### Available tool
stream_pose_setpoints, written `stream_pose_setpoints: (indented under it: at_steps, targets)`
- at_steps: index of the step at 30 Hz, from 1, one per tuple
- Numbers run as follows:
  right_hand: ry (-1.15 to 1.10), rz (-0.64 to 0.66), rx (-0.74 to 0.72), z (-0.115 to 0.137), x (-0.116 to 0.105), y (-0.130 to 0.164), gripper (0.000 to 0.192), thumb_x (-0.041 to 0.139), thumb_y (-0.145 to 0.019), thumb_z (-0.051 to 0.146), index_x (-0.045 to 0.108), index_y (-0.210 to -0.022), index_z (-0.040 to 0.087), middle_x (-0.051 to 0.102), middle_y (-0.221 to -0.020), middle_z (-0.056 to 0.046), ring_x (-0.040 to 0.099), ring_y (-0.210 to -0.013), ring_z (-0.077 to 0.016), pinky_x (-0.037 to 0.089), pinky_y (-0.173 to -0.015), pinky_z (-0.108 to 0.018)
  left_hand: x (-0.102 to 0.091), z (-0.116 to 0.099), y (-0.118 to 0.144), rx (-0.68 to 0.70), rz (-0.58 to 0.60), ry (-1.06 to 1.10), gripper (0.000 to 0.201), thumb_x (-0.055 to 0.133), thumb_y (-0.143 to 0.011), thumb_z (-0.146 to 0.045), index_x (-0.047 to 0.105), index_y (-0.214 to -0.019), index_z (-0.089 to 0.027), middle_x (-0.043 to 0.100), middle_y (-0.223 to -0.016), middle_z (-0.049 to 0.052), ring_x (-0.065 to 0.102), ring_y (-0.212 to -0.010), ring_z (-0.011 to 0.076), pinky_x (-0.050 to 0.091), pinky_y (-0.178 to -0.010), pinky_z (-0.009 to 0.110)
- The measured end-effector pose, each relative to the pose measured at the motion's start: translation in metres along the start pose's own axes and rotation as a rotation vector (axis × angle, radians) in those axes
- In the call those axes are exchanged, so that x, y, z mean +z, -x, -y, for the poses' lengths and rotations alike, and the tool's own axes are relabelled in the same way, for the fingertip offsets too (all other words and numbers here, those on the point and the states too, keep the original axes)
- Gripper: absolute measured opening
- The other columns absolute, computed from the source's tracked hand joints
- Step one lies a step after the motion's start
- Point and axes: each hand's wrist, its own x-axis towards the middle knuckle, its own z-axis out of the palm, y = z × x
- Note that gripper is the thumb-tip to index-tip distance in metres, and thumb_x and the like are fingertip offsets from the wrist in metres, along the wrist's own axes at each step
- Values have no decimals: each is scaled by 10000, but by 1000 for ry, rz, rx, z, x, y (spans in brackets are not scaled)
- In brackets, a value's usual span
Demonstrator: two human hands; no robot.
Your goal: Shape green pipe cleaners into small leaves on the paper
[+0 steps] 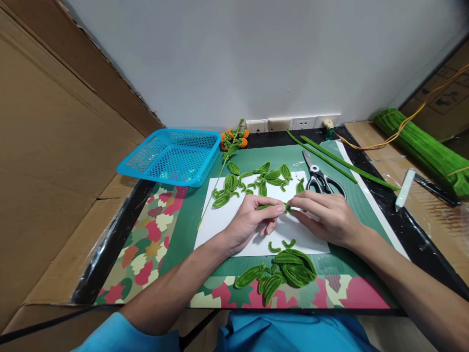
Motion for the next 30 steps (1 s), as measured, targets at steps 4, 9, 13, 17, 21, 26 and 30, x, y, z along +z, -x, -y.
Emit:
stream_pose_setpoints:
  at_steps: [4,9,13,17,21,26,30]
  targets:
    - [120,-48,-113,-1,-3,2,158,594,-1038,99,637,-1168,177,740,-878,-44,617,-655,-136,410,-556,-272,1,0,0,-13,1,-12,274,882,-801,-337,814,-890,-88,577,-488,-16,473,-408,56,317,-393,162]
    - [143,-29,-129,-1,-3,4,178,543,-1050,90,629,-1173,188,719,-825,-32,599,-634,-137,416,-573,-277,-3,2,0,-11,51,-76,350,877,-817,-397,823,-970,-87,590,-497,-13,468,-404,55,315,-391,162]
    - [96,40,-84,1,-1,4,185,494,-1059,94,642,-1126,182,696,-831,-35,577,-621,-141,372,-548,-285,-6,4,0,-6,74,-139,397,876,-818,-430,818,-1001,-83,614,-524,2,494,-419,65,336,-405,172]
    - [-93,76,52,5,2,1,177,460,-1079,158,633,-1111,180,647,-854,-41,570,-642,-151,364,-546,-277,-6,6,0,96,27,-241,413,850,-842,-459,818,-999,-79,604,-532,3,479,-417,65,313,-403,187]
    - [-189,86,117,10,8,0,182,421,-1090,168,600,-1113,187,631,-868,-46,556,-665,-159,406,-588,-265,-4,7,1,183,-13,-287,384,841,-852,-450,822,-974,-86,626,-627,20,521,-458,77,338,-419,205]
    - [-187,11,143,13,14,-2,172,434,-1067,137,595,-1032,188,613,-795,-27,527,-624,-148,373,-556,-260,0,5,2,239,-8,-245,313,821,-882,-402,823,-936,-94,617,-649,12,502,-456,65,320,-422,208]
    - [-395,-72,279,22,11,-7,140,528,-1033,170,628,-936,188,565,-678,20,447,-514,-110,344,-494,-248,3,0,5,311,7,-306,271,782,-926,-363,830,-883,-99,593,-587,-4,500,-458,68,381,-473,219]
